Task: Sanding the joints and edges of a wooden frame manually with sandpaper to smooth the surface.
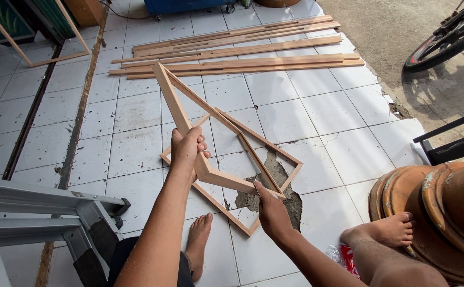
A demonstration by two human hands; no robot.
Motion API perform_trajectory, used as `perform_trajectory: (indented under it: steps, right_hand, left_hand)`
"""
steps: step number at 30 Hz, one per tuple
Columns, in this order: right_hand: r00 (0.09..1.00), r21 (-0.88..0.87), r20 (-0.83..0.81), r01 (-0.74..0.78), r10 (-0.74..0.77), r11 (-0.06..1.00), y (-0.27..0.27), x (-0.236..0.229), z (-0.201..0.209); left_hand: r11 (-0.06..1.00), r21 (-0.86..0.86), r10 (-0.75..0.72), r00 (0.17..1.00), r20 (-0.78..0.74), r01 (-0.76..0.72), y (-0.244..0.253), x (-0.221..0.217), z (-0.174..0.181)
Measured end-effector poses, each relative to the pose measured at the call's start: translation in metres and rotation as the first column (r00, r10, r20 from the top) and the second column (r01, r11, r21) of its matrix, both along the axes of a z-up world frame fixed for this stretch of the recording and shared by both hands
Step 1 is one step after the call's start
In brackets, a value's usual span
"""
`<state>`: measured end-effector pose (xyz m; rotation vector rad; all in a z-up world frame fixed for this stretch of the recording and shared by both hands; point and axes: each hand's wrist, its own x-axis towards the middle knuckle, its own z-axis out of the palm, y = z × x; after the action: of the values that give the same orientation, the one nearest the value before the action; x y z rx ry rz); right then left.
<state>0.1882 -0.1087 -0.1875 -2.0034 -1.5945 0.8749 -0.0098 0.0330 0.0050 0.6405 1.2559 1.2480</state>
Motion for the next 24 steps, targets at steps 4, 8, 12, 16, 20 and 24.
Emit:
perform_trajectory:
  steps: [4, 8, 12, 16, 20, 24]
  right_hand:
    - [0.997, -0.067, 0.07, 0.026, -0.022, 0.997, 0.012, 0.003, -0.046]
    - [0.984, 0.507, -0.09, -0.09, 0.156, 0.857, 0.011, -0.067, 0.071]
    - [0.972, 0.654, -0.026, -0.159, 0.232, 0.739, 0.009, -0.069, 0.038]
    - [0.999, 0.092, 0.009, 0.052, -0.053, 0.994, 0.012, 0.013, -0.073]
    - [0.977, -0.078, 0.179, 0.13, -0.115, 0.988, 0.008, 0.021, -0.106]
    - [0.994, 0.245, 0.074, 0.056, -0.077, 0.968, -0.001, -0.035, -0.005]
  left_hand:
    - [0.999, 0.009, -0.049, 0.998, -0.028, 0.049, 0.012, -0.013, -0.017]
    - [0.999, -0.024, 0.033, 0.997, -0.07, -0.034, 0.013, -0.017, -0.018]
    - [0.999, -0.041, 0.02, 0.993, -0.117, -0.025, 0.007, -0.024, -0.009]
    - [0.999, -0.047, 0.013, 0.995, -0.1, -0.018, 0.004, -0.028, -0.016]
    - [0.998, 0.049, 0.041, 0.989, -0.144, -0.035, 0.01, -0.029, -0.028]
    - [0.997, 0.062, 0.052, 0.986, -0.16, -0.043, 0.017, -0.036, -0.033]
